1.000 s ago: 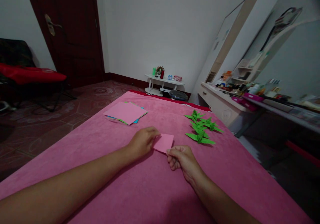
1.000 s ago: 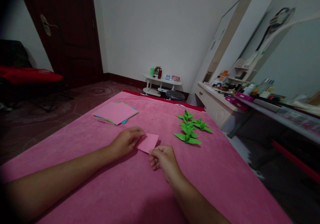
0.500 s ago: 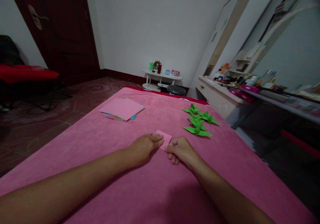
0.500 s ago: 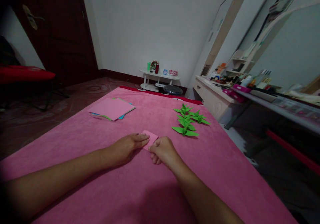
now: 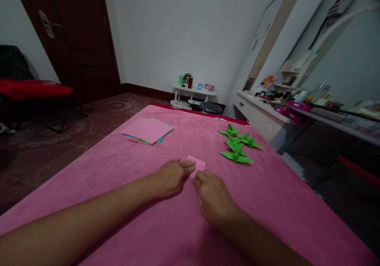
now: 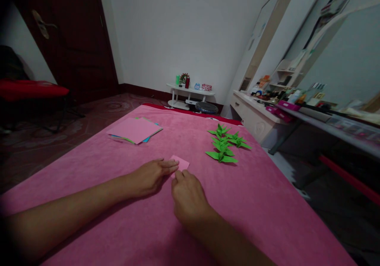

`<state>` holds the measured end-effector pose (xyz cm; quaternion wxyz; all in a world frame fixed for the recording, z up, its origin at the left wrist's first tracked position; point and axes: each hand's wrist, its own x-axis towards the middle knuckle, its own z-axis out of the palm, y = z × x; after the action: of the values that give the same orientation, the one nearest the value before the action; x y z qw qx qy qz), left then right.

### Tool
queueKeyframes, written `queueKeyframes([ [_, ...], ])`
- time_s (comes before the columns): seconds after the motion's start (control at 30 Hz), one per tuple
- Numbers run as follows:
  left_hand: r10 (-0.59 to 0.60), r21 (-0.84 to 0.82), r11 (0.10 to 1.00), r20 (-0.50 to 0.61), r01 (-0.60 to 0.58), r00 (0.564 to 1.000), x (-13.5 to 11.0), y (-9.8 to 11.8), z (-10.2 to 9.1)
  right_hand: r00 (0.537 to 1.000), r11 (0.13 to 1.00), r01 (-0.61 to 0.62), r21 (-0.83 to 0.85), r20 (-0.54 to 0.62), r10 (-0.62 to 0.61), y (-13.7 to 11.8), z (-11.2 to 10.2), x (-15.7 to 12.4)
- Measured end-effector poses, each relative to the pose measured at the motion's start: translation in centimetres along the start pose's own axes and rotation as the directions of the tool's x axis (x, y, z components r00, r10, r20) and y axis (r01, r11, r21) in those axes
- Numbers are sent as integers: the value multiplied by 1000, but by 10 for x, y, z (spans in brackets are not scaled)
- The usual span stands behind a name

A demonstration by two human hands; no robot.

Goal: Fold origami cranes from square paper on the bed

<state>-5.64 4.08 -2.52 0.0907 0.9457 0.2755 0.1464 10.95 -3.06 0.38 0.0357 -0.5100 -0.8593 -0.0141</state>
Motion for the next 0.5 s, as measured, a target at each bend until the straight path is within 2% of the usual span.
queueKeyframes([
  [0.23,-149,54,988,136,143,979,6,-14,-17,999,999,-21,-45,25,22,-2,-1,0],
  [0.37,-226,50,974,126,222,966,16,-29,-14,998,998,-25,-62,59,29,-7,-5,0],
  [0.5,-228,96,971,101,219,968,23,-37,-7,997,997,-26,-72,76,32,-10,-7,1],
])
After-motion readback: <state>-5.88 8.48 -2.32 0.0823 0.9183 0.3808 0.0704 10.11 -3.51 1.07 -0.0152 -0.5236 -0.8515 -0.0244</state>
